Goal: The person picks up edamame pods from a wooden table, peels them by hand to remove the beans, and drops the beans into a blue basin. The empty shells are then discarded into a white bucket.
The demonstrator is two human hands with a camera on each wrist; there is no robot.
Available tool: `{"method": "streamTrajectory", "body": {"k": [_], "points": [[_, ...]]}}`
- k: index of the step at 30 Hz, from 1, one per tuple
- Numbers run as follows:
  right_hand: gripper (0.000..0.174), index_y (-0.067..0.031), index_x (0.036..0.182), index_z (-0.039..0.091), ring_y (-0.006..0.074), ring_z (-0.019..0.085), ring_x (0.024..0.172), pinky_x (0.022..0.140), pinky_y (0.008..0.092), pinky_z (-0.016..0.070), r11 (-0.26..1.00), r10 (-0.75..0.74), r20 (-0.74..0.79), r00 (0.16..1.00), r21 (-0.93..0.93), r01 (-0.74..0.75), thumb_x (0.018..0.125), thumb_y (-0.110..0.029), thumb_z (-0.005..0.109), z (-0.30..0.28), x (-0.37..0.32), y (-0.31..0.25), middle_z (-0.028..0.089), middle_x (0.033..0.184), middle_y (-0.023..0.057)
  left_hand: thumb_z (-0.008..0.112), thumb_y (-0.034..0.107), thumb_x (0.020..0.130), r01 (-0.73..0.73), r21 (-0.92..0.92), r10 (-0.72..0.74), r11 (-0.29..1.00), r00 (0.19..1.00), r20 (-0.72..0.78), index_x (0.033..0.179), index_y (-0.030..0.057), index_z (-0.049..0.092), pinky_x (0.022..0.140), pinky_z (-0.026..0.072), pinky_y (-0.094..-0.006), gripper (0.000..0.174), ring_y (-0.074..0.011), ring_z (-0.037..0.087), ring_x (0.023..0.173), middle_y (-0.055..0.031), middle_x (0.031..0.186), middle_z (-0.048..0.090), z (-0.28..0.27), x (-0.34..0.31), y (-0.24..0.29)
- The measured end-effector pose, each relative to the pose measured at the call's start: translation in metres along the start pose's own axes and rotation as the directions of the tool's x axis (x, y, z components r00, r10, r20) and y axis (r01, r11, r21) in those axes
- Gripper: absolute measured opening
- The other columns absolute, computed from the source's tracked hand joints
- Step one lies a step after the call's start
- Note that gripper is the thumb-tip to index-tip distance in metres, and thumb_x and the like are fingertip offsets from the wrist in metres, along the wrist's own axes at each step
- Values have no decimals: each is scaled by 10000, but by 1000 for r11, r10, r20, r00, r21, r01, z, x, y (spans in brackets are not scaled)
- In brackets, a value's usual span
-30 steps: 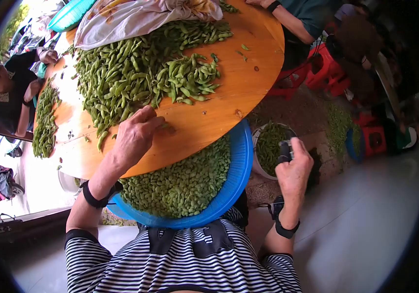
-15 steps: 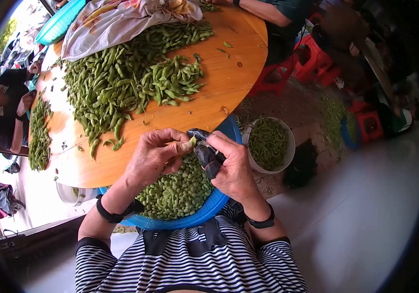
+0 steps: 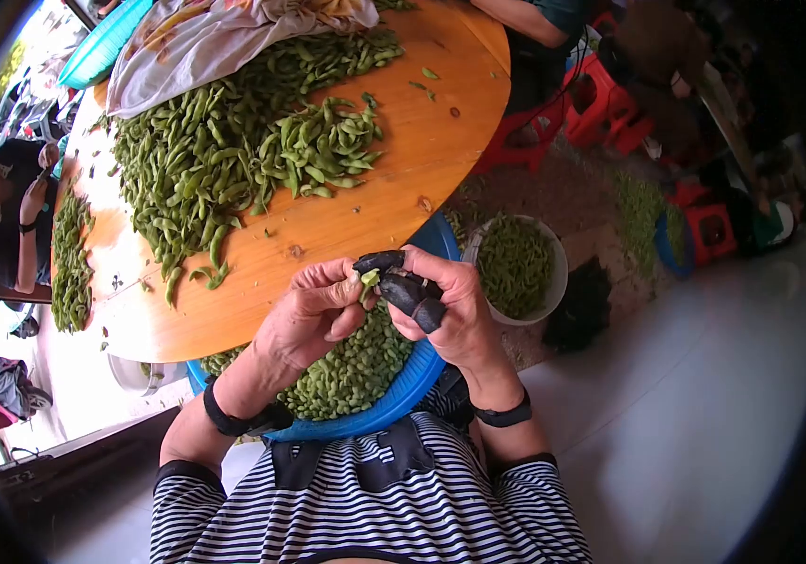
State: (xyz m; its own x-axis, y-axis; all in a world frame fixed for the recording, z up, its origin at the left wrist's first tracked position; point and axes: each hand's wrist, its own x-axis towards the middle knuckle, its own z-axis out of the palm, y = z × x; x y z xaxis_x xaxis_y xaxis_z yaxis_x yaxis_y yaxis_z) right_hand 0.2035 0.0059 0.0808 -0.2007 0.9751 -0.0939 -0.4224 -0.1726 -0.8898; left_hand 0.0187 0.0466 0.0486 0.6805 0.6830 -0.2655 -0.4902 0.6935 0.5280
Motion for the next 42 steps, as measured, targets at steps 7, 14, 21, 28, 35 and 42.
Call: {"method": "streamTrajectory", "body": {"k": [7, 14, 21, 28, 35, 42], "points": [[97, 11, 855, 537, 165, 504, 601, 549, 279, 401, 768, -177, -122, 977, -637, 60, 770, 17, 582, 10, -9, 4, 488, 726, 59, 578, 148, 976, -138, 543, 207, 828, 976, -69, 947, 52, 567, 448, 349, -200, 101, -66, 485, 496, -29, 717, 612, 23, -5, -1], [203, 10, 878, 538, 349, 543, 671, 581, 387, 430, 437, -437, 16, 899, -870, 227, 694, 14, 625, 23, -10, 6, 486, 766, 135, 568, 73, 951, -265, 884, 404, 384, 909, 97, 895, -7, 537, 532, 453, -282, 102, -129, 603, 599, -86, 646, 557, 16, -11, 1], [326, 19, 955, 516, 382, 533, 747, 633, 442, 450, 130, -568, 163, 807, -950, 284, 656, 61, 637, 41, -10, 22, 445, 886, 185, 543, 117, 948, -214, 735, 356, 644, 934, -40, 967, 0, 571, 516, 358, -255, 122, -41, 410, 610, 18, 708, 490, 16, -9, -3], [195, 12, 936, 598, 259, 567, 658, 595, 330, 435, 463, -502, -36, 864, -855, 233, 750, -1, 656, 25, -1, 3, 501, 749, 109, 553, 122, 966, -210, 101, 215, 972, 975, -47, 973, 36, 608, 543, 374, -213, 102, -70, 479, 605, 11, 768, 570, 13, -5, -9], [191, 48, 970, 602, 37, 402, 506, 455, 205, 330, 964, -112, -122, 986, -253, 78, 929, -136, 576, 11, -2, -1, 438, 612, -35, 639, 151, 935, -43, 163, 45, 986, 999, -10, 935, 62, 655, 484, 363, -206, 91, -94, 550, 586, -24, 800, 658, 5, -8, 5], [280, 62, 980, 596, 33, 418, 520, 453, 192, 330, 1000, 24, -31, 999, 18, -23, 920, -210, 619, 11, -8, 9, 483, 622, -22, 662, 147, 919, -202, 386, 282, 900, 945, -164, 879, 35, 642, 442, 309, -200, 120, -69, 472, 513, -17, 700, 631, 12, -6, 0]]}}
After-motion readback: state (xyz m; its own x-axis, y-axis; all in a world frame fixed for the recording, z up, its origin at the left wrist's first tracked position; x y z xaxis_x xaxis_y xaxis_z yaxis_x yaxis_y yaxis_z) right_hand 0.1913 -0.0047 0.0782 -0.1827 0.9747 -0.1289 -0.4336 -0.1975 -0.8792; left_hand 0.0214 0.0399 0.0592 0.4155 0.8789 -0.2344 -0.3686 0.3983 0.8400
